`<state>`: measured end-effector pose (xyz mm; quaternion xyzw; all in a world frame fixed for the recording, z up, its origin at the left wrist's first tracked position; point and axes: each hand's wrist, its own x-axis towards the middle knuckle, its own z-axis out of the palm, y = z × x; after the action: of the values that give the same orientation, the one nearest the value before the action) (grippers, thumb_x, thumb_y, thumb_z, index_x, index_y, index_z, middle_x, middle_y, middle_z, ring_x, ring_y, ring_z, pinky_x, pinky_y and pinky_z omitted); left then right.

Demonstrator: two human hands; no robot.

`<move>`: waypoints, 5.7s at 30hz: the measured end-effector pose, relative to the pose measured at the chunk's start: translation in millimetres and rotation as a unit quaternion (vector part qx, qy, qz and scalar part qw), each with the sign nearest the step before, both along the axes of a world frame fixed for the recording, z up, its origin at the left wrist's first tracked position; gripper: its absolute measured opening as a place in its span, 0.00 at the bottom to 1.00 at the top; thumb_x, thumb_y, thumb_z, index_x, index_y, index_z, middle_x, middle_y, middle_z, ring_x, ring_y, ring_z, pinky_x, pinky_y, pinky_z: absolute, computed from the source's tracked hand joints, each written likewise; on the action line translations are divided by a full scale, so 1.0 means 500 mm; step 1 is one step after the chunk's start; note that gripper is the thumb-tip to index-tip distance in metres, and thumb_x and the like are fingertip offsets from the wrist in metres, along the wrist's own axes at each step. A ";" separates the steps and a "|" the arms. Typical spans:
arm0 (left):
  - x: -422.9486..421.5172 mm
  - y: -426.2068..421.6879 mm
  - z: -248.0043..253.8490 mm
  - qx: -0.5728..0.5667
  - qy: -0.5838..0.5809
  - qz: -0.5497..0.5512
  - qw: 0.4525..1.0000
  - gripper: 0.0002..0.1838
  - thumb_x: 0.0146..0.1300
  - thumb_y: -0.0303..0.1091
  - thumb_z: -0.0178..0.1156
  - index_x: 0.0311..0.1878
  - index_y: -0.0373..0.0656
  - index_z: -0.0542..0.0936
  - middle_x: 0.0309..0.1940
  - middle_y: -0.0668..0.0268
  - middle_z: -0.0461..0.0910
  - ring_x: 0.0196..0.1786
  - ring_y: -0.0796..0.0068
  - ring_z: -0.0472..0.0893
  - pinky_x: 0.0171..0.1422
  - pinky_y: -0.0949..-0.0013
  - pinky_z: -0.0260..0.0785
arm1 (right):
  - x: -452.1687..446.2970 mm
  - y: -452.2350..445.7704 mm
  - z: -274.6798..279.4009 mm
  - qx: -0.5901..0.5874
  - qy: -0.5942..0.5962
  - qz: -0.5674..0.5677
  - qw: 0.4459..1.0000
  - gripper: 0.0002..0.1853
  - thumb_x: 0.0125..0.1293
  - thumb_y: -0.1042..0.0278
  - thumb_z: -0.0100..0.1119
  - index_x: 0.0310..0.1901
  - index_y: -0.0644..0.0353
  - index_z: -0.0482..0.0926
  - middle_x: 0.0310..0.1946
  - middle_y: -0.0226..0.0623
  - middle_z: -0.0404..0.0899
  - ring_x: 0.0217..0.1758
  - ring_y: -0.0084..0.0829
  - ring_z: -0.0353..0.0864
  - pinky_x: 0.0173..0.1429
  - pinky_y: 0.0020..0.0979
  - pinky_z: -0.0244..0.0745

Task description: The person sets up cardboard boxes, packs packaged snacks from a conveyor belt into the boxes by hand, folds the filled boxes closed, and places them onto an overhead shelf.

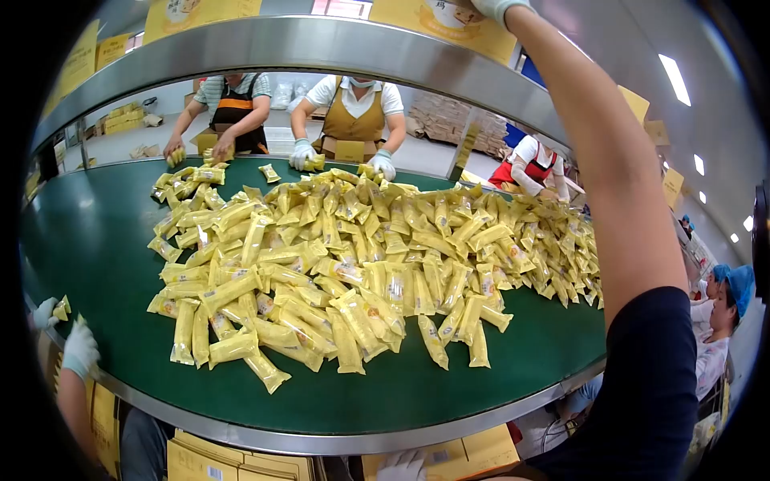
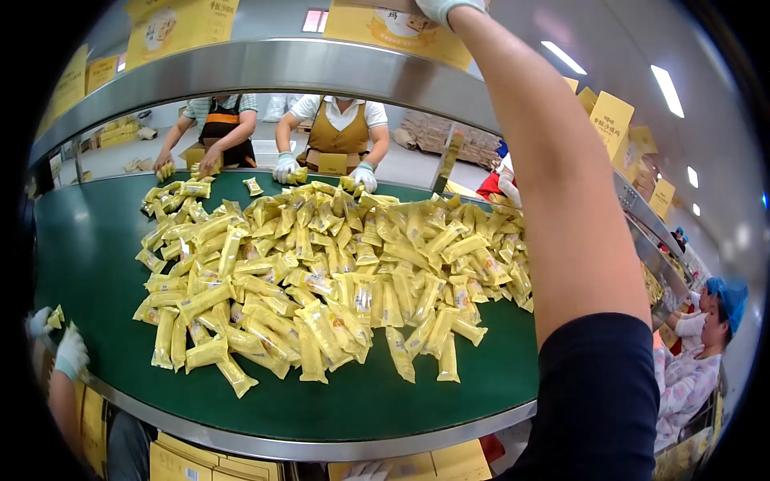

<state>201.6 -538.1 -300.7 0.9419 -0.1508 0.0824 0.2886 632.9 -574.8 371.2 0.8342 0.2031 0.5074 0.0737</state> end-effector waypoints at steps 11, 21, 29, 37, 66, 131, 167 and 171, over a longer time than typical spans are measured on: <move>-0.051 -0.009 0.041 0.003 -0.045 0.169 0.985 0.27 0.55 0.44 0.63 0.58 0.45 0.78 0.62 0.56 0.73 0.65 0.52 0.70 0.70 0.44 0.59 | -0.182 -0.161 -0.425 -0.123 0.028 0.257 0.958 0.18 0.63 0.62 0.57 0.54 0.54 0.78 0.47 0.46 0.80 0.54 0.46 0.79 0.56 0.45 0.76; -0.150 0.057 0.052 -0.153 0.164 0.209 0.952 0.35 0.57 0.49 0.64 0.65 0.42 0.70 0.45 0.46 0.78 0.50 0.42 0.78 0.56 0.49 0.71 | -0.895 -0.577 -1.275 0.351 0.368 -0.028 0.860 0.29 0.66 0.51 0.57 0.64 0.60 0.72 0.68 0.54 0.67 0.67 0.54 0.69 0.71 0.45 0.64; -0.138 0.025 0.059 -0.180 0.204 0.274 0.922 0.38 0.59 0.47 0.63 0.67 0.31 0.70 0.56 0.40 0.79 0.59 0.46 0.79 0.63 0.59 0.70 | -0.887 -0.645 -1.303 0.485 0.578 0.036 0.655 0.32 0.63 0.53 0.59 0.66 0.62 0.71 0.70 0.53 0.66 0.71 0.51 0.67 0.73 0.39 0.63; -0.149 -0.015 0.158 -0.459 0.199 0.317 0.805 0.29 0.65 0.32 0.62 0.66 0.28 0.69 0.54 0.52 0.80 0.53 0.69 0.80 0.58 0.68 0.73 | -0.911 -0.663 -1.270 0.519 0.502 0.056 0.690 0.34 0.62 0.61 0.62 0.68 0.63 0.67 0.67 0.52 0.69 0.70 0.49 0.68 0.74 0.39 0.62; -0.037 -0.034 0.497 -0.676 0.164 -0.096 0.712 0.51 0.66 0.73 0.46 0.75 0.34 0.59 0.64 0.50 0.73 0.69 0.55 0.71 0.75 0.53 0.58 | -0.794 -0.538 -0.765 0.005 0.594 0.429 0.680 0.16 0.65 0.55 0.60 0.24 0.56 0.78 0.19 0.44 0.77 0.24 0.50 0.76 0.30 0.43 0.70; -0.103 -0.087 0.245 -0.144 0.129 0.010 0.981 0.33 0.65 0.48 0.62 0.71 0.46 0.69 0.74 0.54 0.62 0.71 0.51 0.67 0.74 0.60 0.60 | -0.936 -0.699 -1.083 0.505 0.665 0.270 0.479 0.36 0.66 0.71 0.51 0.75 0.70 0.56 0.77 0.46 0.56 0.80 0.37 0.52 0.81 0.34 0.44; 0.408 0.026 0.288 0.012 -0.031 0.131 0.991 0.35 0.57 0.44 0.70 0.69 0.49 0.73 0.78 0.43 0.48 0.78 0.46 0.57 0.77 0.59 0.55 | -0.134 -0.390 -0.977 -0.129 0.521 0.096 0.838 0.33 0.61 0.42 0.52 0.69 0.38 0.70 0.73 0.34 0.63 0.71 0.39 0.69 0.70 0.47 0.65; 0.351 0.009 0.359 0.165 -0.026 0.231 0.958 0.44 0.54 0.49 0.71 0.74 0.52 0.65 0.78 0.45 0.48 0.75 0.43 0.61 0.74 0.57 0.60 | -0.177 -0.531 -0.901 -0.136 0.539 0.021 0.831 0.36 0.57 0.43 0.59 0.70 0.32 0.68 0.70 0.36 0.67 0.69 0.38 0.71 0.69 0.47 0.66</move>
<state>377.1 -533.4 -121.2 0.9830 0.0522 0.1458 0.0983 544.6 -840.2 -79.3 0.9524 0.2950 -0.0545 0.0543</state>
